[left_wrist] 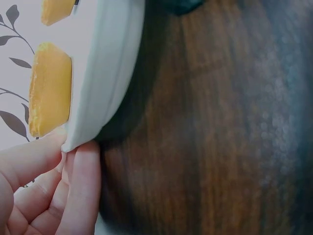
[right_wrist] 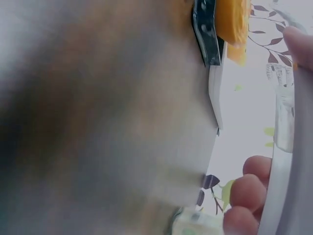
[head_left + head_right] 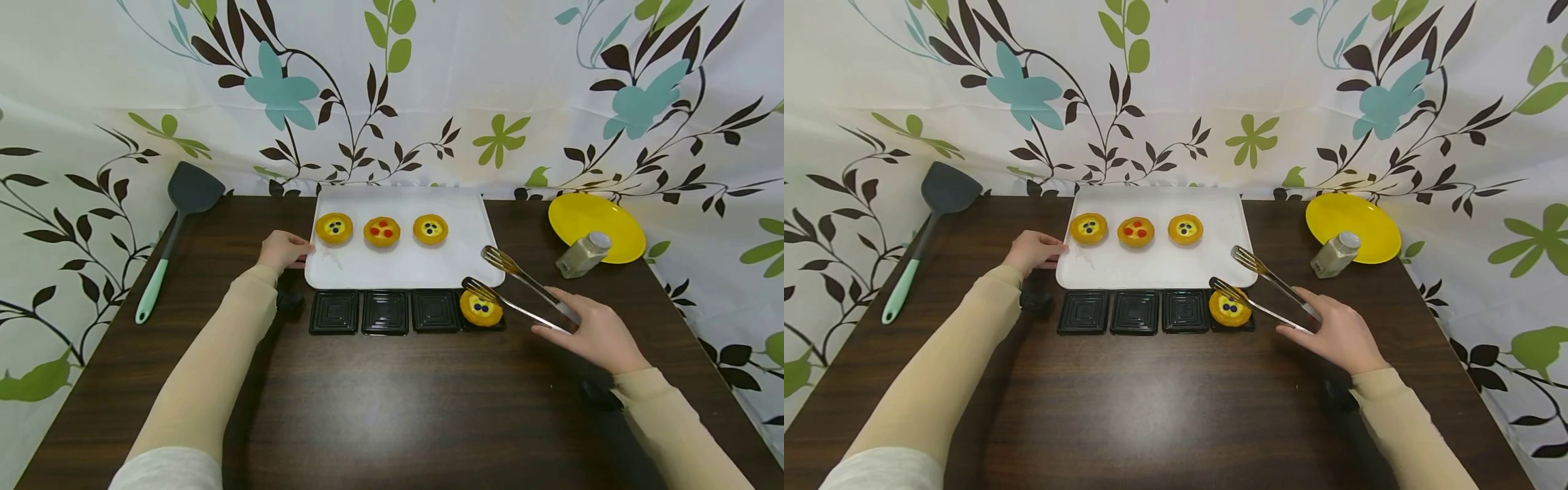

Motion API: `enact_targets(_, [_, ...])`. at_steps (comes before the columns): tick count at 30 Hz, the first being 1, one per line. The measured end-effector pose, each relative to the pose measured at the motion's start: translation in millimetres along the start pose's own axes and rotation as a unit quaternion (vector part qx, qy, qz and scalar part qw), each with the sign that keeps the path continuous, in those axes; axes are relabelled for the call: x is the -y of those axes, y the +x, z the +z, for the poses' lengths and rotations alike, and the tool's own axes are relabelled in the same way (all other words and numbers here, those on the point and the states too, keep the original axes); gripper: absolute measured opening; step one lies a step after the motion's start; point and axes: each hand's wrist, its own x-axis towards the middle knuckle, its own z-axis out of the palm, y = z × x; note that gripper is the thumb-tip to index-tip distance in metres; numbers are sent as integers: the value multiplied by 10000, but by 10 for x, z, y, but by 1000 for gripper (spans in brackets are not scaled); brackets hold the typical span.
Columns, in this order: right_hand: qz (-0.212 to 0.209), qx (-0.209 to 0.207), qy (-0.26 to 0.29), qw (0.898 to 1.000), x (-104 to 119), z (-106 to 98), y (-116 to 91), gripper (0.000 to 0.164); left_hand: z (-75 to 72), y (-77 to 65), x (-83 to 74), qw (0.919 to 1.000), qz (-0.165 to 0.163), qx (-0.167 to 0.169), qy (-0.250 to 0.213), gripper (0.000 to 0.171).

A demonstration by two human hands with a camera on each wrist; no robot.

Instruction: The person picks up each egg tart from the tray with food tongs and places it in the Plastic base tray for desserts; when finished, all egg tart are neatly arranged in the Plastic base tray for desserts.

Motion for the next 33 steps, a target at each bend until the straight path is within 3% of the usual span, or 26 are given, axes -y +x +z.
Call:
enact_targets(7, [-190,133,0,9997,30,116,423,79,-40,26,20,10000,10,-36,-9,39])
enact_targets(15, [27,670,17,9977,14,201,817,83,12,57,37,9999,33,-123,92,36])
enact_targets(33, [-74,1020,-182,9946,95,398,1228,87,24,64,55,9996,43,-261,117,34])
